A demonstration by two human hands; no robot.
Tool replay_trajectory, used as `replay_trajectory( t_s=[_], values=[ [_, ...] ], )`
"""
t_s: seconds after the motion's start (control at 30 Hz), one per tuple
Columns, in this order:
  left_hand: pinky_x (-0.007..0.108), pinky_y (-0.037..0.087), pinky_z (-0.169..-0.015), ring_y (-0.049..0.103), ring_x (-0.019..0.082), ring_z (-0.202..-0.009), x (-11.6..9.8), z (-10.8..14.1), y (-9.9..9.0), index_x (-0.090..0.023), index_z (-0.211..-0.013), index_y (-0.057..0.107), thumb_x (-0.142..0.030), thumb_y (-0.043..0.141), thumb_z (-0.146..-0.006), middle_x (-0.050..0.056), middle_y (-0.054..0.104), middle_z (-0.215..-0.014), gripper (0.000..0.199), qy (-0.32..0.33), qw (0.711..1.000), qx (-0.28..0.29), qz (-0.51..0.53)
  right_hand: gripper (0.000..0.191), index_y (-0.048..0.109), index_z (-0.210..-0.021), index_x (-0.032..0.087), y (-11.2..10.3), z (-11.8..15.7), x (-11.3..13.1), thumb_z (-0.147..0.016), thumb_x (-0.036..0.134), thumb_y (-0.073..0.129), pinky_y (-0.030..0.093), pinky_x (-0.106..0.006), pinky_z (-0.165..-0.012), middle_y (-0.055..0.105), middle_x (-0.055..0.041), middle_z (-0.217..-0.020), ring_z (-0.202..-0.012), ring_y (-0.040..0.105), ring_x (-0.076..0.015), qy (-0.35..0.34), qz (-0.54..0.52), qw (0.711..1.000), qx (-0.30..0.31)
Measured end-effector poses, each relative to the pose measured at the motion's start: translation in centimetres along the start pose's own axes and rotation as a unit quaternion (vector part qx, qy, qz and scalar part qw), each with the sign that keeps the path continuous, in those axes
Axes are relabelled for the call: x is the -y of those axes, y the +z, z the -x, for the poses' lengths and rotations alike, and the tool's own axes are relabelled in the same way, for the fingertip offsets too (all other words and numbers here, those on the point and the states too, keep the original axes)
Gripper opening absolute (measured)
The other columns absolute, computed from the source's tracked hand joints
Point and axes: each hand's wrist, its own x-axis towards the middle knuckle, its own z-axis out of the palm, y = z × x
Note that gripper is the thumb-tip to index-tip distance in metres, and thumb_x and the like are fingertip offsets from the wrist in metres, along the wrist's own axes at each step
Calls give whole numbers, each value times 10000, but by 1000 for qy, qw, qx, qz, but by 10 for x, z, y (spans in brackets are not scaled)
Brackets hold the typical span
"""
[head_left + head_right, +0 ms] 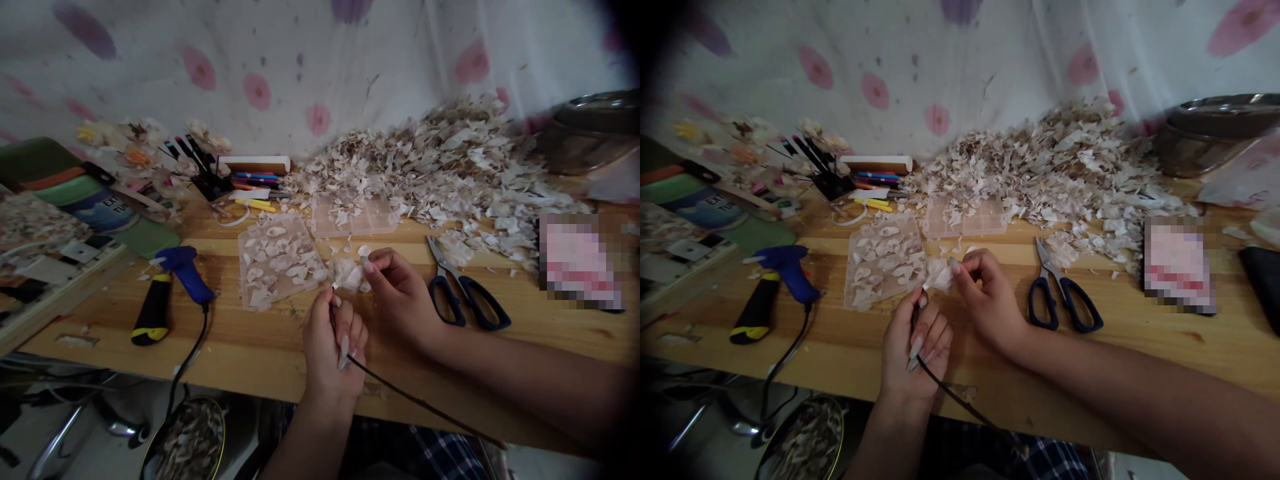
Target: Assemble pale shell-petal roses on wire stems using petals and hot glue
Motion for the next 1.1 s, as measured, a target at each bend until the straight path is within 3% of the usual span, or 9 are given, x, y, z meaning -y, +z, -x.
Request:
replay_trajectory(
  t_s=[0.3,0.57,0.8,0.93,1.1],
  values=[
    [167,89,-287,234,30,-192,2,0,0,-144,-518,504,-213,254,-989,-58,299,-240,538,-10,1000,3,15,223,496,-772,216,0,1,-1,-892,389,570,384,-309,-702,494,-4,-839,-740,457,-139,7,-6,1000,-17],
    [172,86,-291,233,30,-191,3,0,-2,-142,-525,514,-201,257,-986,-61,297,-248,531,-6,1000,10,20,250,498,-786,217,0,1,4,-859,429,608,359,-286,-605,484,21,-766,-665,431,-119,48,-38,998,-16],
    [163,105,-277,243,31,-187,1,2,-2,-136,-517,534,-217,229,-993,-57,304,-246,572,-16,999,15,33,285,480,-827,224,0,2,12,-834,472,620,348,-247,-536,418,49,-702,-593,371,-98,53,-72,993,-71],
    [163,102,-268,247,31,-181,-1,2,-4,-130,-515,538,-216,216,-994,-57,305,-245,583,-15,999,24,38,153,478,-861,227,-3,4,13,-902,355,550,377,-256,-576,435,31,-755,-634,403,-106,1,-42,998,-52],
    [157,123,-266,264,29,-184,-3,2,-7,-125,-526,536,-225,221,-996,-55,321,-251,575,-19,998,27,46,48,544,-896,223,-10,8,17,-913,187,518,418,-307,-705,482,-17,-866,-804,476,-149,-164,119,979,18]
  ],
)
